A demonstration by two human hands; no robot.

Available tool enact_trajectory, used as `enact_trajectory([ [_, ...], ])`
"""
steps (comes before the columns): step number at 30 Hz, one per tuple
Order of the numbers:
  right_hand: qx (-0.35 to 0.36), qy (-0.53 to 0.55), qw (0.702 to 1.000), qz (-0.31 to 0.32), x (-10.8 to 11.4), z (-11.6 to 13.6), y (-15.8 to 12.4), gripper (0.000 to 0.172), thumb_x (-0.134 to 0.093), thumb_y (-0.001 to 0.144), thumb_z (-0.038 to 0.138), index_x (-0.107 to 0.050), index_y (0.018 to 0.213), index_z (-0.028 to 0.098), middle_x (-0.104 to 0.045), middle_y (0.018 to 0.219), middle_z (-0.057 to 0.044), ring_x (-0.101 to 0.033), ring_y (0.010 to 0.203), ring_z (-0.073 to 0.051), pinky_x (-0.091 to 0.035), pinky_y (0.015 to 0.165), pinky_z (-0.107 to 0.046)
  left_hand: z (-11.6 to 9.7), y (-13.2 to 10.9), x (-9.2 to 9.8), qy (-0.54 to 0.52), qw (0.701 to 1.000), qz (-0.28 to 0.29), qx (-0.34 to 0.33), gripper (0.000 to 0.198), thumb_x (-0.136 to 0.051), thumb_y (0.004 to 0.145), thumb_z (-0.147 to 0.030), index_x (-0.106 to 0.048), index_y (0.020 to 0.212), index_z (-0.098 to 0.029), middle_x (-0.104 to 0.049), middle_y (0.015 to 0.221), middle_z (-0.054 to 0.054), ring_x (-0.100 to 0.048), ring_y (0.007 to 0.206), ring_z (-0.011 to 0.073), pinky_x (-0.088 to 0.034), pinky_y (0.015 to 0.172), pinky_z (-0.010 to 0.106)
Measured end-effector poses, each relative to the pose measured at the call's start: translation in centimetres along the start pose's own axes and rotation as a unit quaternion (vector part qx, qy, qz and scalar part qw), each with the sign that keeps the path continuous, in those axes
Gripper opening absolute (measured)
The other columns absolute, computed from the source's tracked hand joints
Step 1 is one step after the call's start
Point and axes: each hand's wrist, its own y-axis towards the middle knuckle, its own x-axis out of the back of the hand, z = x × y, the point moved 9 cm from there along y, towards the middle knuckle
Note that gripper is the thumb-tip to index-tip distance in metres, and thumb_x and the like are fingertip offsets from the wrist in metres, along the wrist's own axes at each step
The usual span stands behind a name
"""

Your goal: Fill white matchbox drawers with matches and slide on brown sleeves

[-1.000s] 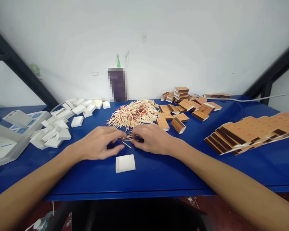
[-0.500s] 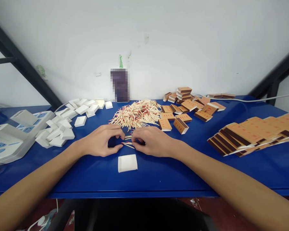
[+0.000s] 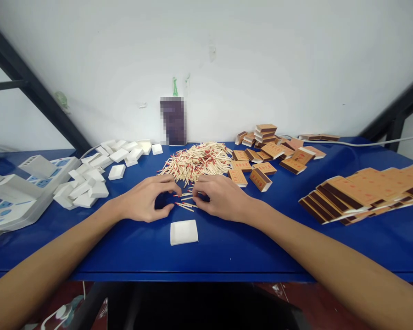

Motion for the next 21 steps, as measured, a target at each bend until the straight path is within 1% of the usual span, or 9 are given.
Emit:
enact_trajectory([
  [3, -0.007, -0.010, 1.000, 0.007, 0.04, -0.07, -0.02, 0.017, -0.056, 0.090, 0.024, -0.062, 0.077, 0.017, -0.058, 0.076, -0.002, -0.052, 0.070, -0.014, -0.035, 0.065, -0.028, 0.03, 0.00, -0.14, 0.005, 1.000, 0.004, 0.000, 0.027, -0.055, 0.080, -0.024, -0.063, 0.105, -0.018, -0.056, 0.094, 0.003, -0.054, 0.079, 0.0168, -0.044, 0.074, 0.031],
  [8, 0.001, -0.014, 1.000, 0.017, 0.08, 0.12, -0.08, 0.025, -0.055, 0.092, 0.026, -0.056, 0.068, 0.018, -0.055, 0.071, -0.001, -0.047, 0.066, -0.014, -0.033, 0.063, -0.029, 0.34, 0.00, -0.19, 0.011, 1.000, 0.000, 0.008, 0.026, -0.054, 0.083, -0.024, -0.064, 0.106, -0.019, -0.056, 0.096, 0.004, -0.056, 0.085, 0.0182, -0.045, 0.078, 0.032],
  [9, 0.002, -0.007, 1.000, 0.015, 0.21, 0.19, -0.08, 0.024, -0.054, 0.092, 0.026, -0.057, 0.070, 0.018, -0.056, 0.072, -0.002, -0.048, 0.067, -0.014, -0.034, 0.064, -0.029, 0.41, 0.01, -0.17, 0.012, 1.000, -0.002, 0.008, 0.026, -0.054, 0.083, -0.024, -0.064, 0.106, -0.019, -0.057, 0.096, 0.004, -0.056, 0.085, 0.0182, -0.046, 0.078, 0.032],
  [11, 0.008, 0.008, 1.000, 0.013, 0.50, 0.34, -0.10, 0.015, -0.052, 0.092, 0.022, -0.063, 0.083, 0.017, -0.059, 0.078, -0.003, -0.051, 0.071, -0.016, -0.036, 0.066, -0.030, 0.52, 0.07, -0.11, 0.018, 1.000, -0.008, 0.009, 0.024, -0.053, 0.085, -0.024, -0.065, 0.106, -0.018, -0.058, 0.096, 0.005, -0.057, 0.086, 0.0183, -0.046, 0.078, 0.032],
  [12, 0.015, 0.011, 1.000, 0.015, 0.60, 0.44, -0.12, 0.015, -0.051, 0.092, 0.019, -0.066, 0.092, 0.018, -0.060, 0.082, -0.004, -0.052, 0.074, -0.016, -0.037, 0.068, -0.030, 0.56, 0.11, -0.10, 0.021, 1.000, -0.011, 0.008, 0.025, -0.052, 0.086, -0.023, -0.065, 0.107, -0.018, -0.058, 0.097, 0.005, -0.057, 0.086, 0.0185, -0.046, 0.078, 0.032],
  [14, 0.034, 0.014, 0.999, 0.028, 0.55, 0.64, -0.20, 0.024, -0.049, 0.090, 0.014, -0.068, 0.102, 0.019, -0.060, 0.089, -0.005, -0.054, 0.079, -0.018, -0.038, 0.070, -0.031, 0.55, 0.18, -0.10, 0.021, 1.000, -0.014, 0.003, 0.026, -0.049, 0.088, -0.022, -0.065, 0.109, -0.017, -0.060, 0.099, 0.006, -0.057, 0.089, 0.0189, -0.046, 0.080, 0.033],
  [16, 0.049, 0.020, 0.998, 0.041, 0.34, 0.65, -0.30, 0.029, -0.047, 0.090, 0.011, -0.071, 0.102, 0.021, -0.059, 0.091, -0.006, -0.055, 0.080, -0.018, -0.040, 0.071, -0.031, 0.47, 0.23, -0.14, 0.018, 1.000, -0.015, -0.005, 0.030, -0.048, 0.089, -0.020, -0.066, 0.113, -0.018, -0.060, 0.101, 0.006, -0.058, 0.091, 0.0192, -0.047, 0.082, 0.033],
  [21, 0.050, 0.046, 0.997, 0.044, -0.11, 0.11, -0.36, 0.030, -0.047, 0.091, 0.010, -0.072, 0.103, 0.021, -0.059, 0.093, -0.007, -0.056, 0.081, -0.018, -0.042, 0.072, -0.031, 0.43, 0.20, -0.25, 0.019, 1.000, -0.012, -0.013, 0.034, -0.047, 0.090, -0.019, -0.069, 0.116, -0.021, -0.061, 0.101, 0.006, -0.058, 0.094, 0.0197, -0.046, 0.085, 0.034],
])
